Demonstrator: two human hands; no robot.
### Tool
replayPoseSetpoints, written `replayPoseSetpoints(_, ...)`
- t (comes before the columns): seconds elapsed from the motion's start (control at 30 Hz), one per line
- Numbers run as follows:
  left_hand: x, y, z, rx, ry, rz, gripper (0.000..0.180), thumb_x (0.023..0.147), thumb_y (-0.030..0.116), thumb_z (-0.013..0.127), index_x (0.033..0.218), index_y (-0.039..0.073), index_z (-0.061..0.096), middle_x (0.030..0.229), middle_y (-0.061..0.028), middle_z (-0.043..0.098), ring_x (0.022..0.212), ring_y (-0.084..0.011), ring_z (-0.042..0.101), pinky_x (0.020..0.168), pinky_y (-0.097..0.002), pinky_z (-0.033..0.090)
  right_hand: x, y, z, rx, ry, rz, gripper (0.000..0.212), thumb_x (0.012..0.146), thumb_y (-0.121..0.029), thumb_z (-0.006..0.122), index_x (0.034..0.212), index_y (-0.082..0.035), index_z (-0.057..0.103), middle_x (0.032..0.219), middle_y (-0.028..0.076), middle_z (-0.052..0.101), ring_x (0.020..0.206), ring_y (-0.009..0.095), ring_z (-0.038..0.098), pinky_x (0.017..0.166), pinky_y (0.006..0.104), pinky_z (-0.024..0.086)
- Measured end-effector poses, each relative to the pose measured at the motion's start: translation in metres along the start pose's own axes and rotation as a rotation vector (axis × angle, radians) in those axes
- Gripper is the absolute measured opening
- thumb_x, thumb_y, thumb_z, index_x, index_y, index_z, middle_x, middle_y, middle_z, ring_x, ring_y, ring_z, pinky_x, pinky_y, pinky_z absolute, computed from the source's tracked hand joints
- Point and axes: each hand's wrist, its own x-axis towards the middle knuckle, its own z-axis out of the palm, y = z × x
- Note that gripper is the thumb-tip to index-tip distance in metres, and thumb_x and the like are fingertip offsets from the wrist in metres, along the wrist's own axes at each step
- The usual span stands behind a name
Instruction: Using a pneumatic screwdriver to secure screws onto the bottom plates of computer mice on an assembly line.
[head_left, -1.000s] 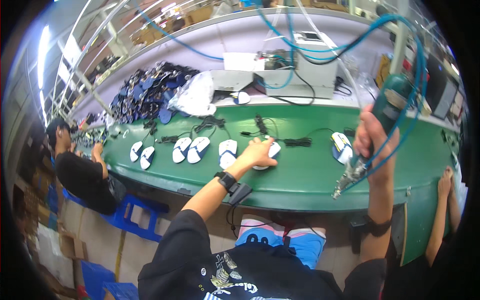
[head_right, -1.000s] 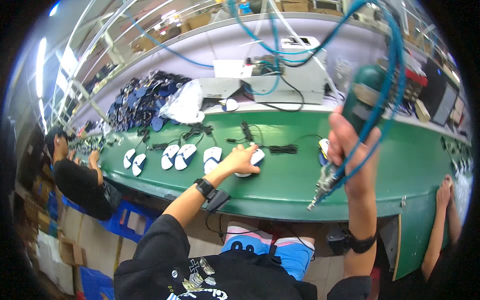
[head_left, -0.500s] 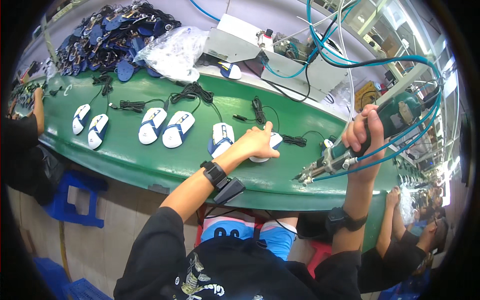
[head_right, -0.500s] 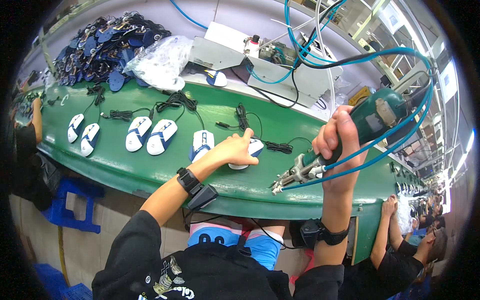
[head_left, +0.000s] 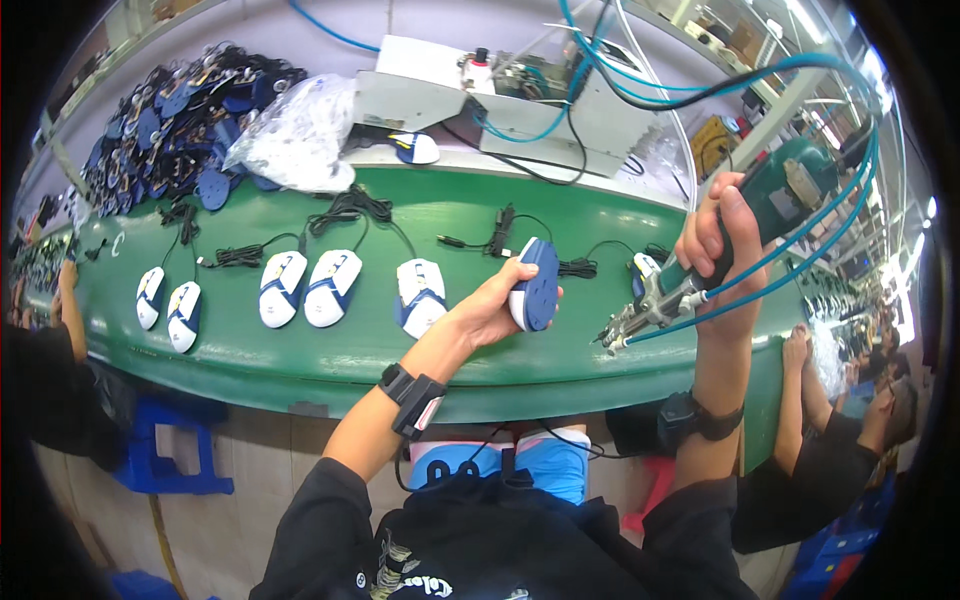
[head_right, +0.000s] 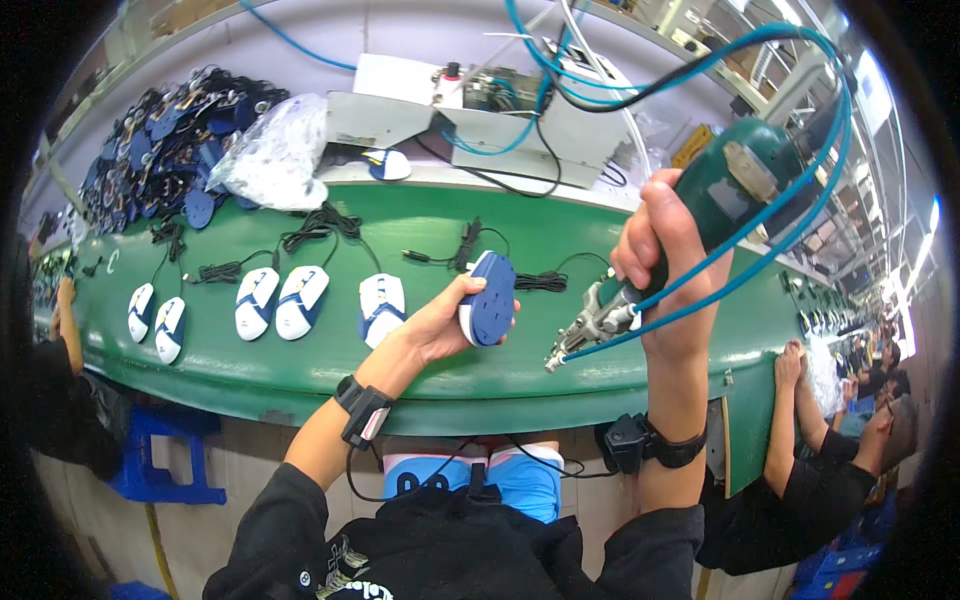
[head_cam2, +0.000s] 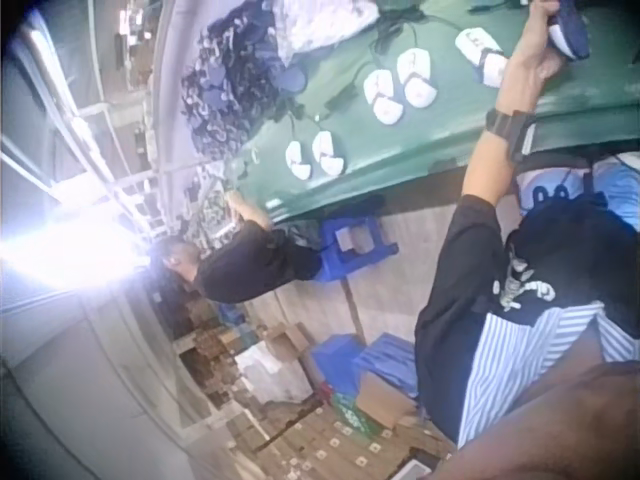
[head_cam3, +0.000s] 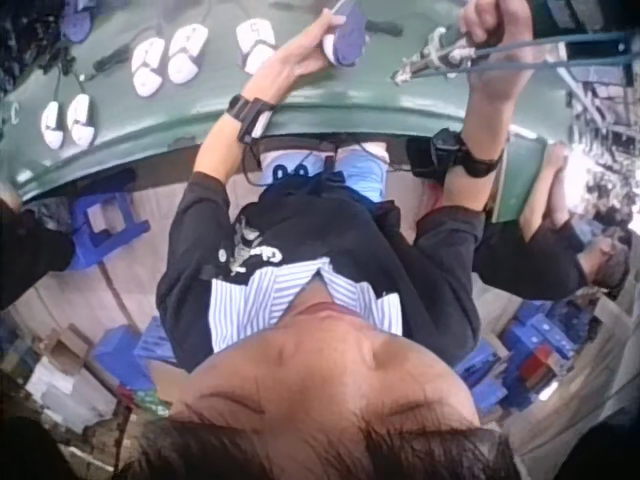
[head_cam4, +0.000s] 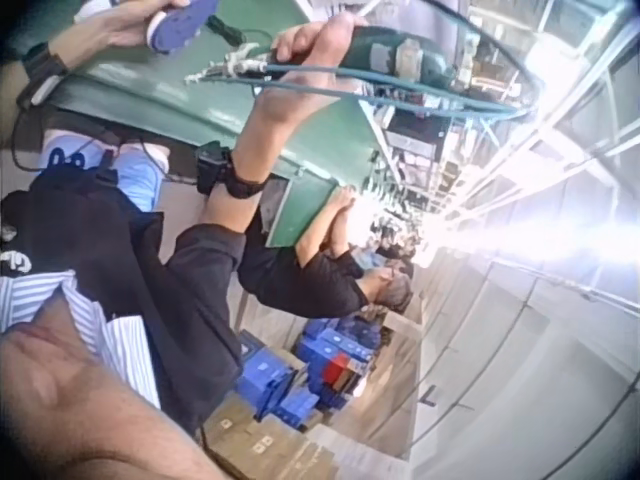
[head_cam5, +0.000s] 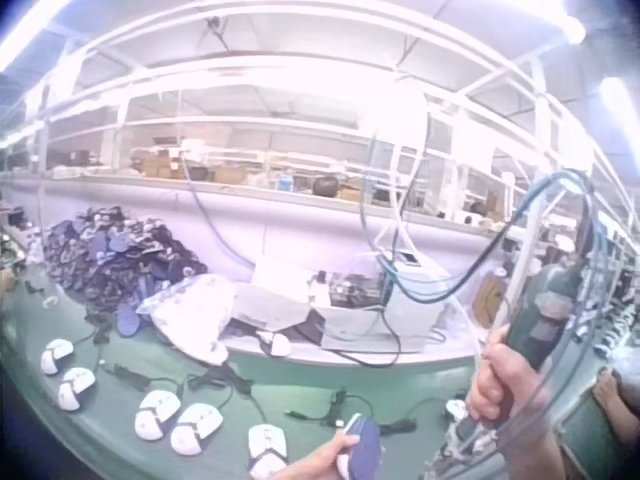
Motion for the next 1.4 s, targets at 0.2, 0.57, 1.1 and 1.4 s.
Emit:
replayPoseSetpoints(0.2, 0.028, -0.022, -0.012, -0.091, -0.061, 0.113, 0.056, 0.09, 0.028, 0.063, 0.135, 0.005, 0.041, 0.124, -0.0212, 0.055, 0.115, -0.0358, 0.057, 0.097, -0.0516, 0.051, 0.002, 0.023, -0.04, -0.059, 0.032, -0.019, 0.024, 0.091, -0.017, 0.061, 0.105, 0.002, 0.055, 0.063, 0.002, 0.046, 0.05, 0.01, 0.046, 0.05, 0.0242, 0.039)
replayPoseSetpoints(0.57, 0.123, -0.036, 0.038, 0.009, 0.132, 0.09, 0.05, 0.097, 0.037, 0.05, 0.133, 0.003, 0.044, 0.127, -0.0229, 0.055, 0.115, -0.0366, 0.058, 0.098, -0.0513, 0.051, 0.085, 0.023, -0.134, -0.064, -0.091, -0.053, 0.018, 0.085, -0.015, 0.069, 0.092, 0.0, 0.064, 0.063, 0.0, 0.055, 0.052, 0.008, 0.051, 0.049, 0.0207, 0.038)
replayPoseSetpoints(1.1, 0.158, 0.003, -0.036, -0.187, 0.23, 0.142, 0.053, 0.098, 0.047, 0.046, 0.128, 0.004, 0.046, 0.113, -0.0185, 0.058, 0.098, -0.0324, 0.063, 0.089, -0.0498, 0.053, 0.155, 0.124, -0.127, 0.351, -0.335, -0.341, 0.027, 0.101, -0.034, 0.05, 0.105, -0.008, 0.049, 0.063, -0.007, 0.045, 0.052, 0.003, 0.041, 0.059, 0.0228, 0.037)
replayPoseSetpoints(1.4, 0.15, 0.008, -0.053, -0.219, 0.231, 0.257, 0.051, 0.099, 0.048, 0.041, 0.121, 0.002, 0.049, 0.106, -0.017, 0.059, 0.09, -0.03, 0.062, 0.078, -0.0427, 0.053, 0.155, 0.158, -0.11, 0.355, -0.391, -0.299, 0.028, 0.098, -0.036, 0.053, 0.102, -0.009, 0.051, 0.064, -0.006, 0.048, 0.052, 0.004, 0.043, 0.059, 0.0228, 0.037)
